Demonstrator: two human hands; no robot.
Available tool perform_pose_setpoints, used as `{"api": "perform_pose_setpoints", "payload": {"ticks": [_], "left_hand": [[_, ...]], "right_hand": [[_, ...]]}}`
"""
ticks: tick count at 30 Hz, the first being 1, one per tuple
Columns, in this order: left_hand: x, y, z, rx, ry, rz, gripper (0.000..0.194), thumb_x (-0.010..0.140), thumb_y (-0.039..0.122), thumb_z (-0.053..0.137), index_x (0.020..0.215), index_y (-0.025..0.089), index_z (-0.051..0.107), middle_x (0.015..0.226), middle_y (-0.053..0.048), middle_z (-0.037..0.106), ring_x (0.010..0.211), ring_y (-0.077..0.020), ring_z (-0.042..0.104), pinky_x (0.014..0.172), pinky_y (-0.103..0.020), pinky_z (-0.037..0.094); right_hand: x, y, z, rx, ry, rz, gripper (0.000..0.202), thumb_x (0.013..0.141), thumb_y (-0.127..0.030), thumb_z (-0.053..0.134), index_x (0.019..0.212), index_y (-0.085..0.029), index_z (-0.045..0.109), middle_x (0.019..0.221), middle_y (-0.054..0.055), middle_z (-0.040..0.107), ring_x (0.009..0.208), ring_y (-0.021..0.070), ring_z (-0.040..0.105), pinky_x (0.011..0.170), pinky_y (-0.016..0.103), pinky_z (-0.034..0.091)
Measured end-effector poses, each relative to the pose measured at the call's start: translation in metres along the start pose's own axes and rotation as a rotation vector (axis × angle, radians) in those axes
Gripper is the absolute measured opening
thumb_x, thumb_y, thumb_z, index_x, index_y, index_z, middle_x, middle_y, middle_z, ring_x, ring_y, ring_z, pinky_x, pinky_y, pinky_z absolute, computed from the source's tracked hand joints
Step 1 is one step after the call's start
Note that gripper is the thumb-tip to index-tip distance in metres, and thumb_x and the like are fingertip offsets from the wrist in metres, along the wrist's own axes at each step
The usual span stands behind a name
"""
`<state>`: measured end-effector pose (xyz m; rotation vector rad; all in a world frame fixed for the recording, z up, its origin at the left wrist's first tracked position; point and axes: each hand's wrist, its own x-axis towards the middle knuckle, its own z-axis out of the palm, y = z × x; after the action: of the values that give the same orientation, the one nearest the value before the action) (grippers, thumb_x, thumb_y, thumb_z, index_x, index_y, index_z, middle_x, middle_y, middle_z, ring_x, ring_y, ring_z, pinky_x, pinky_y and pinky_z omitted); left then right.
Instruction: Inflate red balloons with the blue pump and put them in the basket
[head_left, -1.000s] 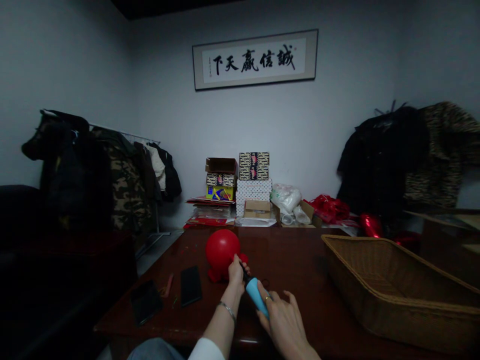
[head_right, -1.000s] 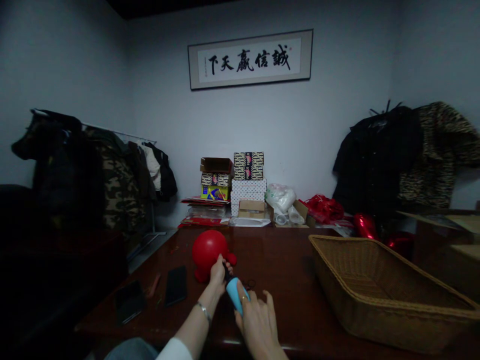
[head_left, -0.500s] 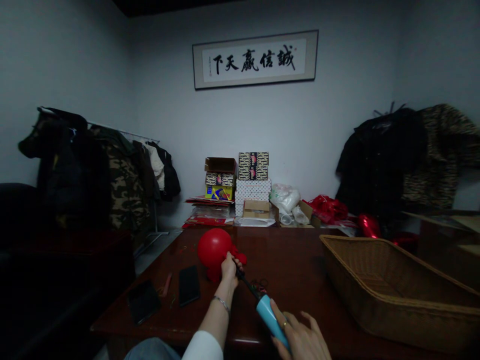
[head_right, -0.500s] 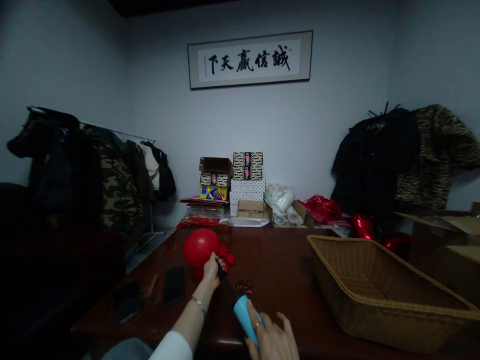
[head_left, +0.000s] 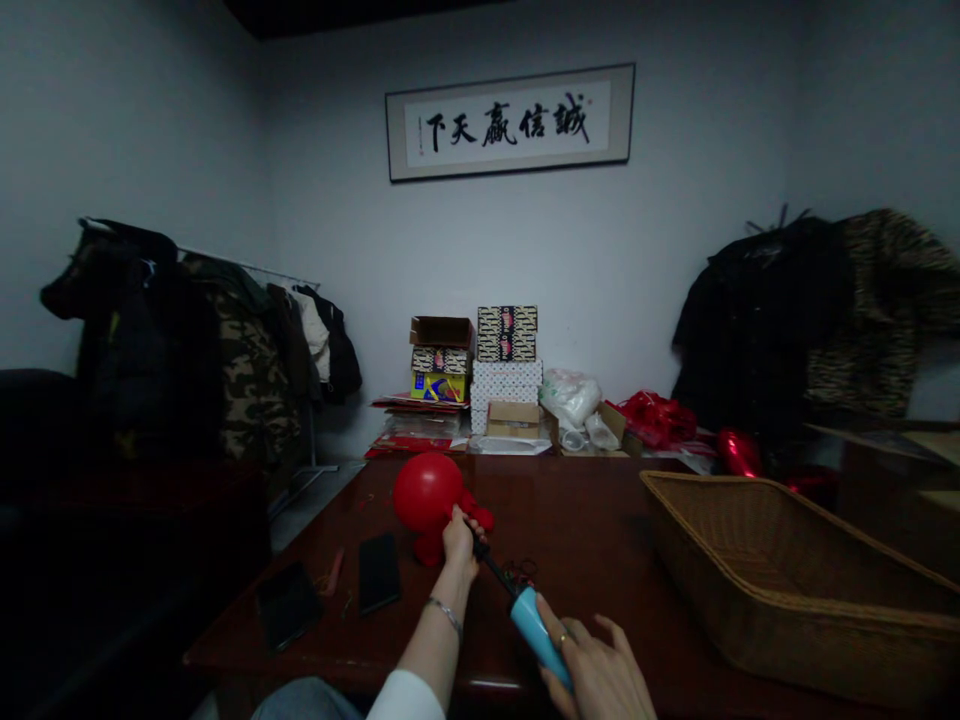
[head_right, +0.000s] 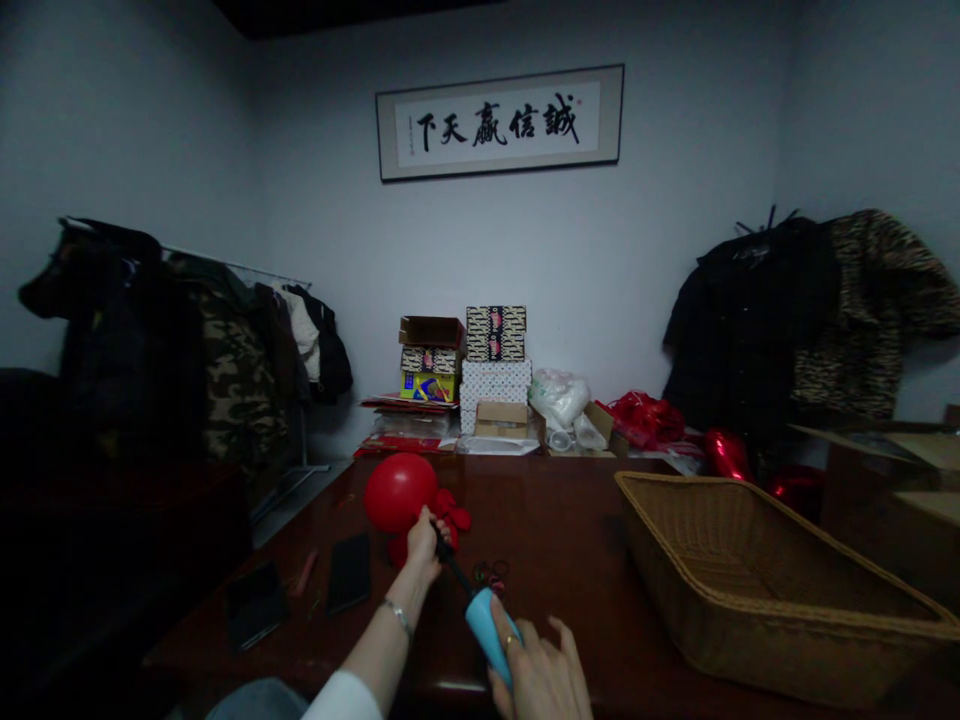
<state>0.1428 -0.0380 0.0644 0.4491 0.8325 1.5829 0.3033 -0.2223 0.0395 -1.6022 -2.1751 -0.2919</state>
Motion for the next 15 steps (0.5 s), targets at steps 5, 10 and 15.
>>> {"api": "perform_pose_setpoints", "payload": {"ticks": [5,10,15], "left_hand": [[-0.011,-0.004,0.004,0.019,0.000,-0.020,0.031,0.086,0.041,0.043,0.063,0.020,0.038,0.042,0.007,0.040,0.031,-0.0068,0.036,0.034,-0.019,0.028],[-0.018,-0.011,0.009,0.017,-0.017,-0.032,0.031,0.085,0.041,0.045,0.064,0.020,0.038,0.042,0.006,0.042,0.032,-0.0076,0.039,0.036,-0.020,0.030],[-0.013,-0.013,0.006,0.042,-0.020,-0.022,0.032,0.085,0.041,0.046,0.063,0.019,0.039,0.042,0.006,0.042,0.032,-0.0074,0.039,0.036,-0.019,0.031]], "right_hand": [[0.024,-0.019,-0.007,-0.044,-0.022,0.071,0.058,0.077,-0.021,0.049,0.134,-0.026,0.037,0.094,0.003,0.064,0.075,0.0171,0.061,0.091,0.040,0.025],[0.043,-0.028,-0.003,-0.100,0.015,0.094,0.057,0.077,-0.021,0.052,0.133,-0.026,0.039,0.094,0.004,0.064,0.073,0.0171,0.061,0.091,0.041,0.026],[0.046,-0.032,0.003,-0.120,0.047,0.102,0.058,0.077,-0.022,0.054,0.133,-0.028,0.038,0.094,0.004,0.065,0.072,0.0164,0.061,0.091,0.040,0.027]]}}
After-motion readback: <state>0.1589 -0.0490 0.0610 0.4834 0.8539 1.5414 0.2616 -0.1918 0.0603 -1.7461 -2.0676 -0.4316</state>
